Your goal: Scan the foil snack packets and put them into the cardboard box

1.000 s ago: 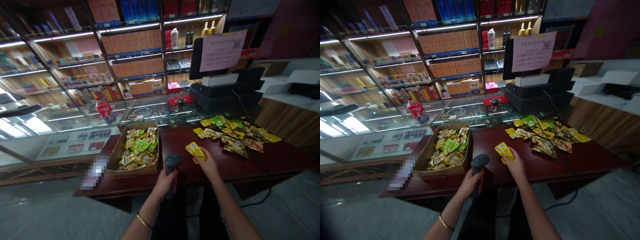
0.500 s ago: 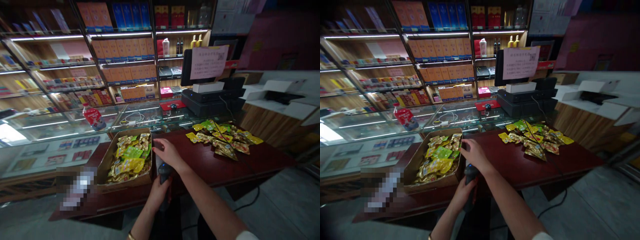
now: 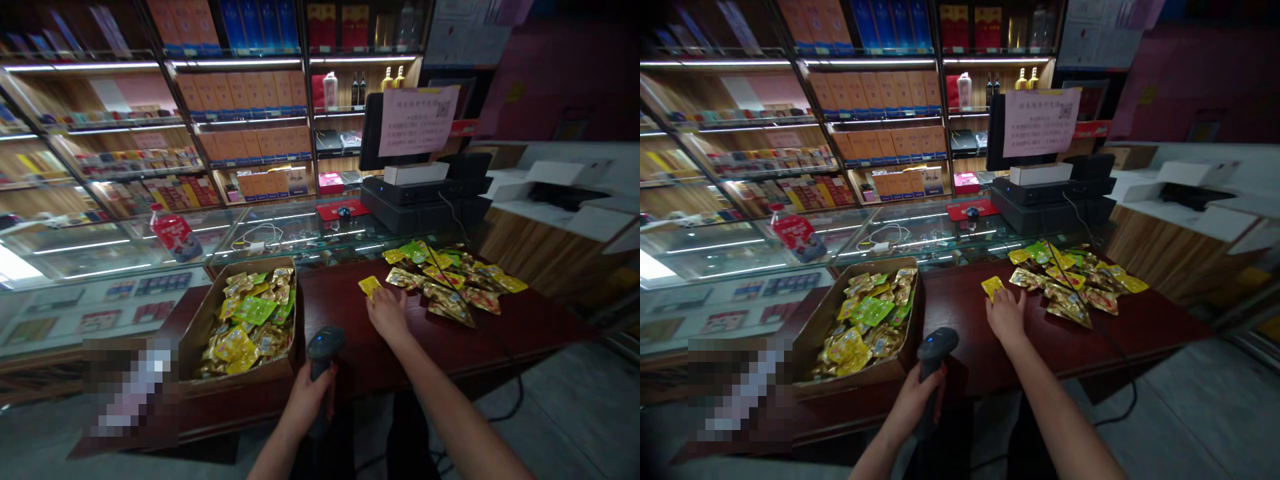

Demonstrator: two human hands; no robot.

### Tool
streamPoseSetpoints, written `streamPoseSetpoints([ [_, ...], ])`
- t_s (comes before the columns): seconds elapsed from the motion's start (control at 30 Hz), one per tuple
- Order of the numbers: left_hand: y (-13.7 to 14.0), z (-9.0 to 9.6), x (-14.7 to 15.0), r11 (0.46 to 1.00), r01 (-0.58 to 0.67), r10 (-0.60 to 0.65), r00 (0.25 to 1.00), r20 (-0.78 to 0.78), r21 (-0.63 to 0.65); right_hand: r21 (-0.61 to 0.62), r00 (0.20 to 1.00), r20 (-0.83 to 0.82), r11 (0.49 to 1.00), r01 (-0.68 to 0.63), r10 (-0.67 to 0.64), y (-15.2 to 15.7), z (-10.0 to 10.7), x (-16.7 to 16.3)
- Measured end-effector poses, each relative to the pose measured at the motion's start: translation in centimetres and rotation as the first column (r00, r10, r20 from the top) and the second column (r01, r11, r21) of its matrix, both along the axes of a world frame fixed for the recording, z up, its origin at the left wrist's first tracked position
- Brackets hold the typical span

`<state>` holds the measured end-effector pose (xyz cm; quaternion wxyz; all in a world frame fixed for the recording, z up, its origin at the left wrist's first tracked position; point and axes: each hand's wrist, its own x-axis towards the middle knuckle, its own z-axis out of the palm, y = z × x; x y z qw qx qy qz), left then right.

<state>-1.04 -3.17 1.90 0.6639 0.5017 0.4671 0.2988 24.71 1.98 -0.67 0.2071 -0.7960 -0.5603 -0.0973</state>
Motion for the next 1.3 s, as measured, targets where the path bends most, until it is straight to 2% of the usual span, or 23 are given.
streamPoseSetpoints([
  [0.1, 0.0, 0.2, 0.0, 1.000, 0.009, -0.009, 1.000, -0.001, 0.002, 0.027, 0.992, -0.075, 0.995, -0.095, 0.097, -3.3, -0.9, -1.9],
  [0.23, 0.0, 0.2, 0.1, 0.998, 0.054, -0.054, 0.999, 0.002, 0.025, 0.068, 0.990, -0.140, 0.997, 0.042, -0.032, -5.7, -1.2, -3.1],
  [0.27, -0.1, 0.2, 0.1, 0.998, 0.063, -0.063, 0.998, 0.000, 0.032, 0.068, 0.987, -0.160, 0.997, 0.043, -0.032, -5.8, -1.2, -3.2],
  [0.33, -0.2, 0.2, 0.0, 0.996, 0.074, -0.074, 0.997, -0.006, 0.047, 0.079, 0.971, -0.232, 0.996, -0.042, 0.060, -5.6, -1.1, -2.9],
  [0.43, -0.3, 0.2, -0.1, 0.995, 0.085, -0.084, 0.996, -0.007, 0.057, 0.189, 0.892, -0.390, 0.968, -0.164, 0.227, -5.2, -1.4, -2.1],
  [0.53, -0.4, 0.3, -0.2, 0.993, 0.104, -0.104, 0.995, -0.002, 0.050, 0.339, 0.814, -0.506, 0.934, -0.115, 0.284, -4.9, -2.3, -1.3],
  [0.63, -0.3, 0.4, -0.3, 0.990, 0.139, -0.138, 0.990, -0.009, 0.027, 0.415, 0.775, -0.553, 0.908, -0.062, 0.306, -4.7, -3.0, -0.9],
  [1.0, -0.4, 1.0, -0.5, 0.981, 0.191, -0.190, 0.981, -0.048, 0.038, 0.417, 0.737, -0.617, 0.909, 0.010, 0.275, -4.5, -3.4, -0.9],
  [1.2, -0.4, 1.3, -0.7, 0.967, 0.238, -0.236, 0.971, -0.030, 0.089, 0.421, 0.666, -0.689, 0.906, 0.045, 0.287, -4.4, -3.5, -1.0],
  [1.3, -0.4, 1.1, -0.7, 0.959, 0.262, -0.262, 0.965, -0.021, 0.105, 0.417, 0.658, -0.691, 0.909, 0.023, 0.300, -4.5, -3.5, -1.0],
])
